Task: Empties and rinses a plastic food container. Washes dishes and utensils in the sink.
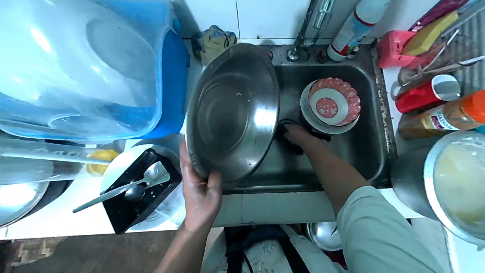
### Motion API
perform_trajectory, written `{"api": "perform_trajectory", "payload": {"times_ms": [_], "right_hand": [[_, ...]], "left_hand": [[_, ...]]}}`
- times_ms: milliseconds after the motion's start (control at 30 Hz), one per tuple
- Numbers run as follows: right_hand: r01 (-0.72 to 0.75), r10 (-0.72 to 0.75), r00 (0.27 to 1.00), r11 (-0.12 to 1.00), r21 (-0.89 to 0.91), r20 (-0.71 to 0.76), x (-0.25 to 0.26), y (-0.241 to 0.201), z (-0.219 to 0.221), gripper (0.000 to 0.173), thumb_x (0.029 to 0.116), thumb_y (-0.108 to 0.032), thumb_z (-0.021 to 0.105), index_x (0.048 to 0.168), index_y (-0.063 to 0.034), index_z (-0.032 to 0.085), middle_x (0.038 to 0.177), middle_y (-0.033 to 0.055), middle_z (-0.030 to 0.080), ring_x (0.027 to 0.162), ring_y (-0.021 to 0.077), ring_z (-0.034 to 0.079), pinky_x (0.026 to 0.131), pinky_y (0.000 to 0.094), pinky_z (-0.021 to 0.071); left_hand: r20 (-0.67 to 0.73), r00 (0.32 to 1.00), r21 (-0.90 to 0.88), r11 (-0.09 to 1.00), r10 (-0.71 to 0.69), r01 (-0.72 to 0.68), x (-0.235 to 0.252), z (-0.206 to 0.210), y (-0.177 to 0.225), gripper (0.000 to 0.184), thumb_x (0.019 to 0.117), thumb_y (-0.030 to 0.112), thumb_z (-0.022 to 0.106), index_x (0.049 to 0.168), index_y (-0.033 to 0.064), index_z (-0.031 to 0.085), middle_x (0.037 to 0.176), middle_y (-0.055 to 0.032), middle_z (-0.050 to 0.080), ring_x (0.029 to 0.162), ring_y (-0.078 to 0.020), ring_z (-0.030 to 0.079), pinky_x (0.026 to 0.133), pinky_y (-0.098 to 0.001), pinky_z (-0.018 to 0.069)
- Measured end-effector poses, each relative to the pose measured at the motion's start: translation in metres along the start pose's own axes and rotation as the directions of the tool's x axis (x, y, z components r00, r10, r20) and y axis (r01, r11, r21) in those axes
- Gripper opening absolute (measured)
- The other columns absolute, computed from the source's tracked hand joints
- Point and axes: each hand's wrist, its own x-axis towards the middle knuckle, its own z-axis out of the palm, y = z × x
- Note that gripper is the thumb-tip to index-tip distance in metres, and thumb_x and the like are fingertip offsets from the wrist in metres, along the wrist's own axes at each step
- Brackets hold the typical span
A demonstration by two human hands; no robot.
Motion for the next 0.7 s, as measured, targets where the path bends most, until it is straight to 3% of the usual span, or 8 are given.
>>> {"api": "perform_trajectory", "payload": {"times_ms": [133,233,267,333,400,500,600,700], "right_hand": [[-0.122,0.102,0.972,0.989,0.087,0.21,-0.012,0.013,0.006,0.044,0.1012,-0.025,0.061,0.141,-0.0063,0.058,0.133,0.0273,0.062,0.123,0.0464,0.06,0.101,0.07,0.0452],[-0.202,0.189,0.913,0.979,-0.003,0.361,-0.039,0.013,0.005,0.051,0.0995,-0.022,0.061,0.149,-0.0125,0.052,0.119,0.0247,0.066,0.094,0.0389,0.067,0.08,0.0593,0.0549],[-0.205,0.212,0.888,0.977,-0.061,0.408,-0.055,0.005,-0.004,0.049,0.1004,-0.02,0.06,0.148,-0.0094,0.052,0.118,0.0257,0.066,0.092,0.0392,0.067,0.08,0.0587,0.0544],[-0.175,0.277,0.827,0.954,-0.245,0.489,-0.092,-0.018,-0.029,0.043,0.1023,-0.017,0.058,0.142,-0.0007,0.056,0.126,0.0292,0.063,0.11,0.0456,0.064,0.093,0.0655,0.0491],[-0.156,0.351,0.81,0.901,-0.405,0.47,-0.12,-0.021,-0.041,0.034,0.1,-0.017,0.061,0.126,0.005,0.066,0.129,0.0299,0.063,0.122,0.0487,0.059,0.099,0.0717,0.0431],[-0.196,0.417,0.84,0.83,-0.522,0.347,-0.149,0.006,-0.049,0.028,0.0984,-0.019,0.062,0.115,0.0018,0.072,0.126,0.0266,0.066,0.122,0.0479,0.06,0.098,0.0733,0.0439],[-0.289,0.488,0.832,0.787,-0.545,0.263,-0.175,0.024,-0.064,0.028,0.1015,-0.015,0.059,0.123,-0.0014,0.07,0.131,0.0255,0.064,0.124,0.0477,0.059,0.098,0.0726,0.0445],[-0.359,0.467,0.867,0.828,-0.431,0.175,-0.198,0.049,-0.066,0.036,0.1013,-0.014,0.054,0.136,-0.0106,0.065,0.135,0.0256,0.062,0.126,0.0504,0.057,0.097,0.0755,0.0432]], "left_hand": [[0.009,1.0,0.056,0.998,-0.007,0.007,0.003,0.011,-0.005,0.085,0.0869,0.0,0.057,0.163,0.0117,0.02,0.163,-0.0098,0.034,0.138,-0.0119,0.049,0.107,-0.031,0.05],[0.02,0.998,0.07,0.996,-0.058,0.057,0.006,0.021,-0.009,0.087,0.0867,-0.002,0.058,0.164,0.0119,0.019,0.167,-0.0101,0.027,0.146,-0.0138,0.04,0.113,-0.0326,0.0449],[0.025,0.997,0.069,0.995,-0.074,0.072,0.008,0.025,-0.01,0.088,0.0868,-0.002,0.059,0.164,0.0123,0.019,0.167,-0.0099,0.027,0.147,-0.0146,0.039,0.114,-0.0338,0.0442],[0.047,0.994,0.062,0.993,-0.102,0.099,0.013,0.034,-0.014,0.089,0.087,-0.004,0.059,0.164,0.0138,0.018,0.167,-0.0086,0.028,0.148,-0.0161,0.038,0.115,-0.038,0.0429],[0.075,0.983,0.054,0.985,-0.167,0.163,0.018,0.045,-0.021,0.092,0.0868,-0.004,0.058,0.165,0.0179,0.016,0.168,-0.0061,0.025,0.148,-0.0172,0.037,0.115,-0.0425,0.0435],[0.108,0.95,0.068,0.955,-0.294,0.288,0.023,0.062,-0.033,0.092,0.0909,0.0,0.06,0.166,0.0252,0.013,0.167,-0.0036,0.028,0.144,-0.0184,0.044,0.111,-0.0468,0.0466],[0.134,0.889,0.002,0.897,-0.438,0.442,0.027,0.082,-0.044,0.092,0.0923,0.003,0.062,0.165,0.0295,0.013,0.162,-0.0063,0.037,0.138,-0.023,0.05,0.107,-0.0509,0.0487],[0.126,0.83,-0.113,0.824,-0.543,0.556,0.032,0.096,-0.056,0.091,0.0929,-0.003,0.062,0.164,0.0281,0.015,0.155,-0.0121,0.046,0.13,-0.0276,0.058,0.1,-0.0515,0.0543]]}}
